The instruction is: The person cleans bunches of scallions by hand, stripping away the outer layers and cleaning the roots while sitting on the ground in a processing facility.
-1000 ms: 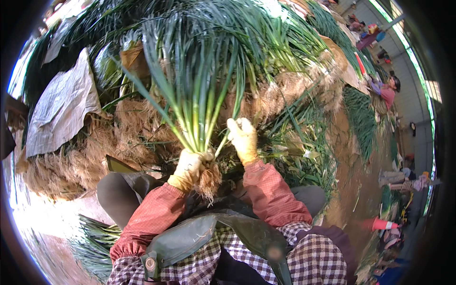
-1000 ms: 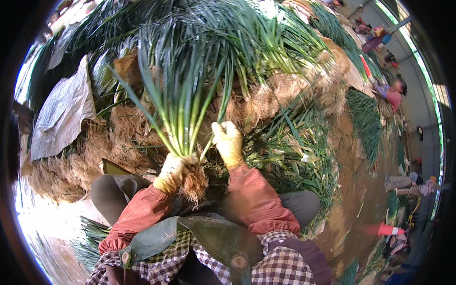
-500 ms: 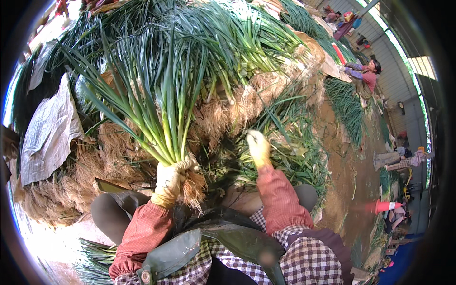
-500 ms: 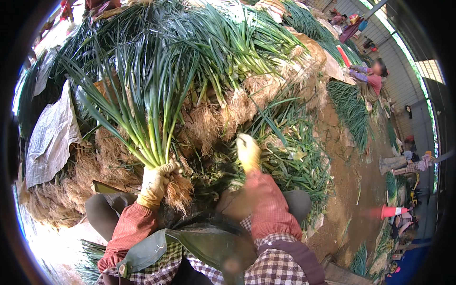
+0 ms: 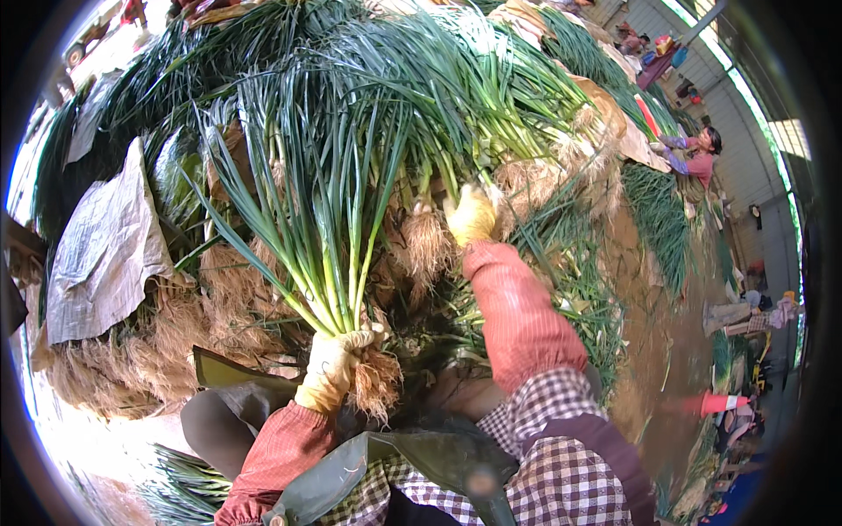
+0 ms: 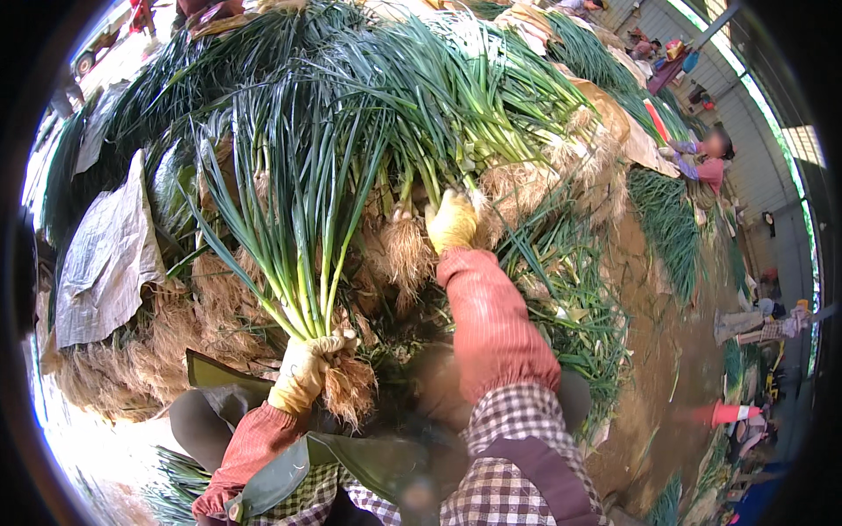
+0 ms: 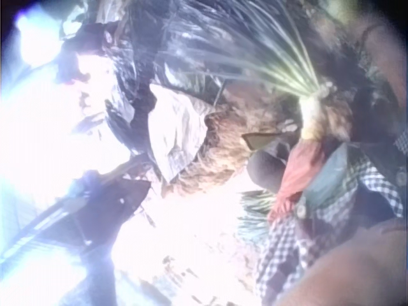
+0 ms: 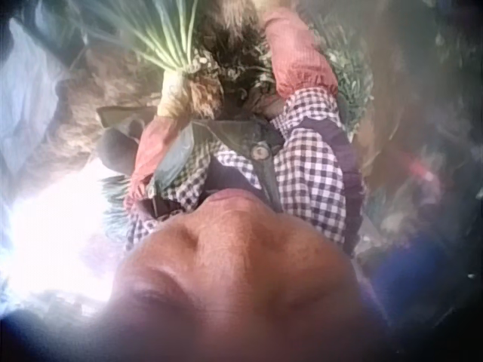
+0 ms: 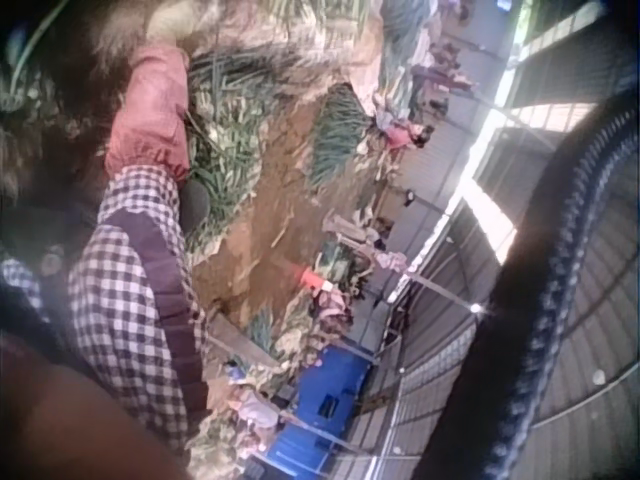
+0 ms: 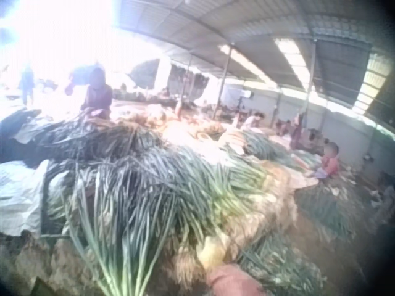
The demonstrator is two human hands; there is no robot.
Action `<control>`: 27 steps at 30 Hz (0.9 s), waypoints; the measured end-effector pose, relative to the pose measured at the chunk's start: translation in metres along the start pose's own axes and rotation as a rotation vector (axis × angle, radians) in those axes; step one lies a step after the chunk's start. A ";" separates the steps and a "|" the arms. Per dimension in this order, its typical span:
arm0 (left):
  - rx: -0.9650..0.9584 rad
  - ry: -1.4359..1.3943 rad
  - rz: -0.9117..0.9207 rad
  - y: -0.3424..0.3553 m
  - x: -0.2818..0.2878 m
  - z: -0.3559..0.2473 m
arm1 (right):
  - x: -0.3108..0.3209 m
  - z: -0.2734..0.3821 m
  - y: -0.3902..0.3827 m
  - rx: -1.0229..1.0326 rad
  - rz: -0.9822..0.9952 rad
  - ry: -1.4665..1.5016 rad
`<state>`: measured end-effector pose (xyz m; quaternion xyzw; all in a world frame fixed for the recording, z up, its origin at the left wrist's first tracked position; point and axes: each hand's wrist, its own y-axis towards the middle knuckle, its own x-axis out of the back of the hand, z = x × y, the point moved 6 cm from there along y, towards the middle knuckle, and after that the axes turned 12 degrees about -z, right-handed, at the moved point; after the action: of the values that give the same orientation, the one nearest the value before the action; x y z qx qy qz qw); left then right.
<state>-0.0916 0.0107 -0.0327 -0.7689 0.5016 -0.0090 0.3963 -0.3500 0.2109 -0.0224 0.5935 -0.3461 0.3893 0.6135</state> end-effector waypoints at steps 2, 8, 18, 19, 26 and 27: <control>-0.009 -0.042 -0.021 -0.005 -0.002 -0.006 | -0.005 0.005 -0.009 -0.043 0.325 0.121; 0.020 -0.139 -0.097 -0.004 0.001 -0.005 | 0.059 0.063 -0.129 -0.485 0.525 1.390; -0.035 0.118 -0.120 -0.022 -0.017 0.017 | 0.071 0.078 -0.102 -0.192 0.282 0.694; -0.052 0.158 -0.140 -0.019 -0.009 0.017 | 0.067 0.084 -0.103 -0.201 0.295 0.750; -0.037 0.129 -0.111 -0.028 -0.009 0.013 | 0.072 0.083 -0.117 -0.348 0.175 1.375; -0.036 0.127 -0.110 -0.025 -0.008 0.013 | 0.082 0.082 -0.121 -0.347 0.177 1.373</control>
<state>-0.0714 0.0295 -0.0226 -0.8002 0.4827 -0.0707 0.3487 -0.2021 0.1350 -0.0006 0.0778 0.0145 0.6626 0.7448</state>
